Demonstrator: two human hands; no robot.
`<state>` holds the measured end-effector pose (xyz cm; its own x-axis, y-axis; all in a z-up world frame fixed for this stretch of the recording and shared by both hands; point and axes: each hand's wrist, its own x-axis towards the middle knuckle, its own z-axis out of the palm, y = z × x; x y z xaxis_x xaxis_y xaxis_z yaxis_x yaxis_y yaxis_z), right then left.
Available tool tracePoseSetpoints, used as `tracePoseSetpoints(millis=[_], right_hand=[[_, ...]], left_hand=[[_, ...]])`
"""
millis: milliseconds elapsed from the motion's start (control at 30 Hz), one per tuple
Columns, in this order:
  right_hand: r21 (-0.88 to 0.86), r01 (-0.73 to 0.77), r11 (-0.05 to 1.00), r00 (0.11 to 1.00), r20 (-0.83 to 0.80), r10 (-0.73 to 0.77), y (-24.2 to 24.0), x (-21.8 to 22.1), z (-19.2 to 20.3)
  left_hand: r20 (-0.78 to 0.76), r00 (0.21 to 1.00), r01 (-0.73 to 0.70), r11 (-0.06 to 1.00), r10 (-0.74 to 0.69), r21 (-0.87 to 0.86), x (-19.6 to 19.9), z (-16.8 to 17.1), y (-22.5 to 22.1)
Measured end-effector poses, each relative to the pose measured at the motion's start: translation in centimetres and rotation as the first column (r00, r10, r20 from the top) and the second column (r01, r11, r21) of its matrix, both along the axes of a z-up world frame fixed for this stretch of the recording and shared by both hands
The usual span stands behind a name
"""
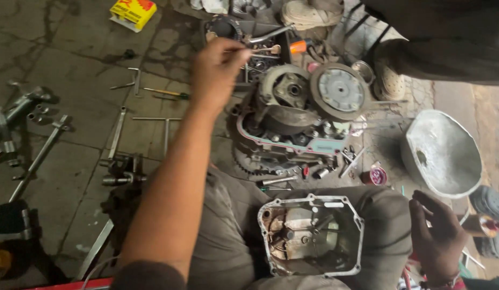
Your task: Repairing and assembling parts of a motorcycle engine while sitting on the floor.
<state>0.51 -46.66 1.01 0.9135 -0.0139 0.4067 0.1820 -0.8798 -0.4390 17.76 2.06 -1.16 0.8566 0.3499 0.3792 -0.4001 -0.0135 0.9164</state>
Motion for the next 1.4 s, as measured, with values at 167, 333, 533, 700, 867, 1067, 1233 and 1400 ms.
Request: tracePoseSetpoints(millis=[167,333,533,700,867,1067,1233,1400], right_hand=[[-0.013,-0.091,0.996,0.995,-0.040,0.090,4.7,1.0,0.5],[0.040,-0.066,0.997,0.990,-0.121,0.071,6.0,2.0,-1.2],[0.051,-0.097,0.994,0.978,-0.181,0.105,6.1,3.0,-3.1],[0.184,-0.119,0.976,0.969,-0.193,0.155,5.2,3.1,-4.6],[0.251,-0.014,0.968,0.957,-0.278,0.086,5.0,2.9,-5.0],[0.225,0.008,0.974,0.948,-0.311,0.064,5.3,3.0,-4.9],[0.232,0.003,0.973,0.951,-0.302,0.069,5.4,3.0,-5.1],[0.267,-0.048,0.962,0.957,-0.264,0.121,5.0,2.9,-5.5]], left_hand=[[-0.037,0.982,0.184,0.982,-0.185,-0.039,2.0,-3.8,-0.3],[-0.042,0.949,0.312,0.950,-0.312,-0.002,1.3,-3.4,-0.3],[-0.064,0.937,0.345,0.938,-0.344,0.012,2.2,-3.7,-0.9],[-0.133,0.898,0.424,0.905,-0.419,0.013,1.8,-3.0,-0.8],[-0.155,0.913,0.391,0.918,-0.377,0.070,1.8,-2.8,-0.7],[-0.201,0.903,0.399,0.915,-0.380,0.064,1.3,-2.0,-0.8],[-0.186,0.898,0.413,0.909,-0.398,0.051,1.3,-2.0,-0.6],[-0.240,0.917,0.366,0.912,-0.319,0.186,0.7,-1.0,-0.5]])
